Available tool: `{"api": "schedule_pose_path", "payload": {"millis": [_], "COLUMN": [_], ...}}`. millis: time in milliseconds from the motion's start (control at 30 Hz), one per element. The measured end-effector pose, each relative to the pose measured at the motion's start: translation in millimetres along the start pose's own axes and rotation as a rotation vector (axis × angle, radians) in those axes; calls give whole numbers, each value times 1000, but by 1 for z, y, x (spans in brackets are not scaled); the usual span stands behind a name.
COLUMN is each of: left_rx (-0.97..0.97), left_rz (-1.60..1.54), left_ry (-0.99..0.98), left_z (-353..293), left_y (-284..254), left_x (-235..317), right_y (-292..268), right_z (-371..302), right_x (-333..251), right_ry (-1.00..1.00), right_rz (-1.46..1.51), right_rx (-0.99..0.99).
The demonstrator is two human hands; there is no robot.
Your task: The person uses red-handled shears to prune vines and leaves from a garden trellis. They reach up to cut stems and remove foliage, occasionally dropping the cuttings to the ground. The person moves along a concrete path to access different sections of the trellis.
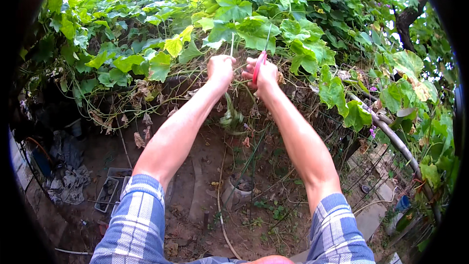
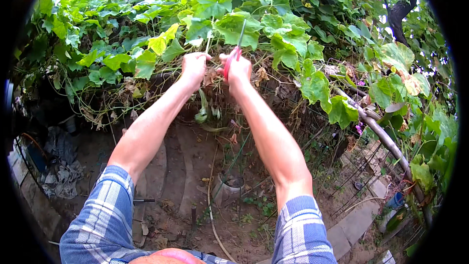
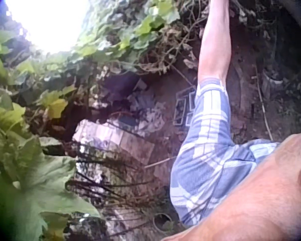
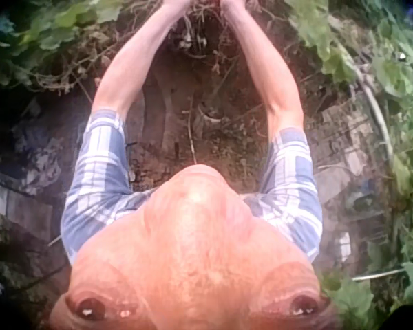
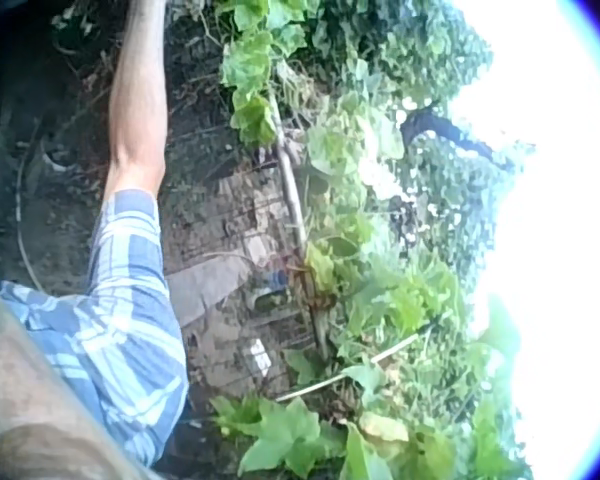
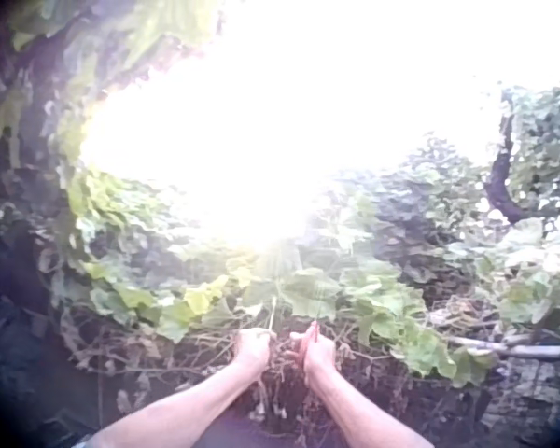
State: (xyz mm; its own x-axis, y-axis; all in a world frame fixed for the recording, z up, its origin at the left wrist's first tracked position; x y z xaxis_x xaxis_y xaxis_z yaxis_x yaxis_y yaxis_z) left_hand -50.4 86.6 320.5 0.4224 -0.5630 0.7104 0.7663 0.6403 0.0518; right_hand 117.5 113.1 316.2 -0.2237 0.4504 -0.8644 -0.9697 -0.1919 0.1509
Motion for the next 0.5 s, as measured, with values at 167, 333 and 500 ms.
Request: {"api": "schedule_pose_path", "payload": {"millis": [167, 333, 500], "left_rx": [27, 15, -142], "left_rz": [200, 278, 192], "left_ry": [222, 294, 331], "left_z": [-59, -84, -201], "left_y": [23, 13, -14], "left_x": [24, 5, -41], "right_y": [44, 44, 23], "right_z": [52, 34, -67], "right_x": [-22, 11, 100], "right_ry": [116, 263, 325], "right_rz": [264, 532, 641], "right_rx": [136, 126, 50]}}
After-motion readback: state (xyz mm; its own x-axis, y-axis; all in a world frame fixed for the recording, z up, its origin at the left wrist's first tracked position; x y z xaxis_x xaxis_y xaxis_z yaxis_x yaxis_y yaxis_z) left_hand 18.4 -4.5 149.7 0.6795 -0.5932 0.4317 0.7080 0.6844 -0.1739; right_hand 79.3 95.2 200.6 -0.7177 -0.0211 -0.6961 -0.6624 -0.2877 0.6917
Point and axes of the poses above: each hand's wrist, its own z-axis towards the middle knuckle, its own y-axis out of the palm, x = y × z, the point moved 8 cm from there along z, towards the middle knuckle
